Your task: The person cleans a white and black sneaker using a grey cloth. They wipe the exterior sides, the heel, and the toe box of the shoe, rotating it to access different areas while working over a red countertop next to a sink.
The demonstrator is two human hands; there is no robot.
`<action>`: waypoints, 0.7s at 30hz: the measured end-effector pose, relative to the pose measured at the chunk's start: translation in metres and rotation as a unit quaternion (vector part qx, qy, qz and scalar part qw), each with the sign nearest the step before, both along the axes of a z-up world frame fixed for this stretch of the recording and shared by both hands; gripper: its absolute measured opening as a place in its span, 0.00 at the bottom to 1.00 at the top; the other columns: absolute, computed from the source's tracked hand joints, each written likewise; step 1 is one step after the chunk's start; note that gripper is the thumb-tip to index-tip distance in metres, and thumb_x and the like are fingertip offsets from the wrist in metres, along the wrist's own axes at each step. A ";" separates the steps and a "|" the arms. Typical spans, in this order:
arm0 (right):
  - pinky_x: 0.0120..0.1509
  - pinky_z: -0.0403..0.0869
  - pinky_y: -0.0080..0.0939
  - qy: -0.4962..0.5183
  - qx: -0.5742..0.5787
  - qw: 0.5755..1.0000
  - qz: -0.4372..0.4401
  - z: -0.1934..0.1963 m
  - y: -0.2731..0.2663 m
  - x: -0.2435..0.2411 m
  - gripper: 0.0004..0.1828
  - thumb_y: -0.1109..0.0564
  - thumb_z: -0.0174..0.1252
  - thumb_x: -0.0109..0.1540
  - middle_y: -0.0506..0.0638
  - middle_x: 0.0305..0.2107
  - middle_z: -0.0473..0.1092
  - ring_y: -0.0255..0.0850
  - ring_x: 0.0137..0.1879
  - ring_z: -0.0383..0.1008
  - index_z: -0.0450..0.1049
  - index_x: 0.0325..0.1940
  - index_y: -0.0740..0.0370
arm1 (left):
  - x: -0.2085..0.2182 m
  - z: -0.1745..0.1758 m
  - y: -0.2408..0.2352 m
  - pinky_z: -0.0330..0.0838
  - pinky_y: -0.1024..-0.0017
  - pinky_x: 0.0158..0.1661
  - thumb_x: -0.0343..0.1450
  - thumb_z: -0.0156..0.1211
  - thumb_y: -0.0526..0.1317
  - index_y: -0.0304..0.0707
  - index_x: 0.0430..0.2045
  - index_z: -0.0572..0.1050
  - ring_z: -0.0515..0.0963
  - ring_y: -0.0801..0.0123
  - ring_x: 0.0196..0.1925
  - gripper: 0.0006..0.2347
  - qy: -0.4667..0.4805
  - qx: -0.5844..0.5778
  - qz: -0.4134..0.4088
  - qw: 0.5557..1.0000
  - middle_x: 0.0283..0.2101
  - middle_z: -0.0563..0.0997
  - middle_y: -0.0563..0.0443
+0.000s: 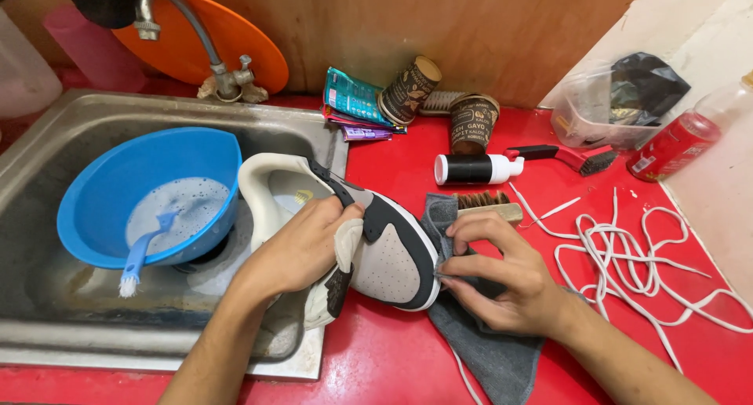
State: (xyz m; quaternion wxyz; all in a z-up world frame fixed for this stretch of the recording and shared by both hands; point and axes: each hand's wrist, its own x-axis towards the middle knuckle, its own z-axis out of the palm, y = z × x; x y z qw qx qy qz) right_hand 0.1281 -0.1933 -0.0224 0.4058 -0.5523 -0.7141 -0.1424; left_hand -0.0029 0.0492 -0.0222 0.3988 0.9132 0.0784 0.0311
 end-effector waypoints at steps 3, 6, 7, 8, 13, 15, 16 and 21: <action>0.59 0.75 0.51 0.021 -0.007 0.999 -0.045 -0.010 0.000 0.004 0.05 0.64 0.61 0.63 0.55 0.37 0.67 0.54 0.50 0.74 0.75 0.43 0.64 | -0.004 0.010 -0.002 0.59 0.61 0.31 0.78 0.37 0.44 0.40 0.20 0.55 0.56 0.69 0.28 0.15 0.006 -0.048 0.028 0.998 0.24 0.56 0.56; 0.59 0.74 0.48 0.051 0.020 0.994 -0.096 -0.014 0.000 0.006 0.03 0.65 0.58 0.65 0.56 0.39 0.70 0.49 0.49 0.76 0.72 0.43 0.65 | -0.003 0.008 0.005 0.65 0.72 0.36 0.81 0.39 0.46 0.48 0.20 0.61 0.62 0.79 0.33 0.16 -0.101 -0.171 0.011 0.980 0.28 0.65 0.65; 0.59 0.74 0.48 0.049 0.027 0.994 -0.097 -0.015 0.000 0.005 0.03 0.65 0.58 0.65 0.56 0.39 0.70 0.49 0.49 0.76 0.72 0.43 0.65 | 0.001 0.013 0.004 0.65 0.72 0.36 0.81 0.39 0.46 0.48 0.20 0.61 0.62 0.79 0.33 0.16 -0.104 -0.164 0.009 0.981 0.28 0.65 0.65; 0.61 0.73 0.48 0.053 0.025 0.995 -0.086 -0.015 -0.002 0.004 0.04 0.63 0.56 0.65 0.57 0.43 0.69 0.49 0.52 0.74 0.72 0.44 0.63 | 0.004 0.017 0.002 0.67 0.74 0.46 0.80 0.41 0.46 0.45 0.28 0.69 0.66 0.80 0.40 0.13 -0.080 -0.227 0.069 0.968 0.35 0.72 0.62; 0.65 0.73 0.48 0.075 0.021 0.993 -0.084 -0.020 0.001 0.000 0.03 0.62 0.56 0.66 0.60 0.49 0.69 0.51 0.55 0.74 0.71 0.44 0.63 | 0.001 0.039 0.009 0.68 0.77 0.50 0.76 0.41 0.48 0.44 0.50 0.72 0.71 0.82 0.48 0.14 0.001 -0.245 0.123 0.962 0.51 0.77 0.61; 0.62 0.74 0.46 0.095 0.015 0.992 -0.075 -0.021 0.003 0.000 0.04 0.62 0.58 0.65 0.57 0.46 0.70 0.49 0.52 0.75 0.72 0.43 0.63 | 0.000 0.050 0.015 0.69 0.79 0.41 0.73 0.39 0.49 0.48 0.71 0.63 0.72 0.82 0.48 0.28 0.101 -0.185 0.110 0.971 0.65 0.74 0.65; 0.62 0.74 0.46 0.094 0.016 0.993 -0.073 -0.019 0.001 -0.002 0.04 0.62 0.58 0.65 0.57 0.46 0.70 0.49 0.52 0.75 0.72 0.43 0.63 | 0.001 0.062 0.007 0.69 0.79 0.41 0.73 0.39 0.49 0.48 0.71 0.63 0.72 0.82 0.48 0.28 0.100 -0.183 0.111 0.972 0.65 0.74 0.65; 0.56 0.74 0.38 0.191 0.068 0.975 -0.089 -0.020 -0.003 0.000 0.05 0.65 0.46 0.69 0.58 0.49 0.69 0.46 0.54 0.72 0.67 0.47 0.63 | -0.005 0.070 -0.002 0.72 0.76 0.33 0.68 0.48 0.32 0.33 0.36 0.77 0.75 0.72 0.36 0.09 0.178 -0.316 0.094 0.927 0.35 0.80 0.48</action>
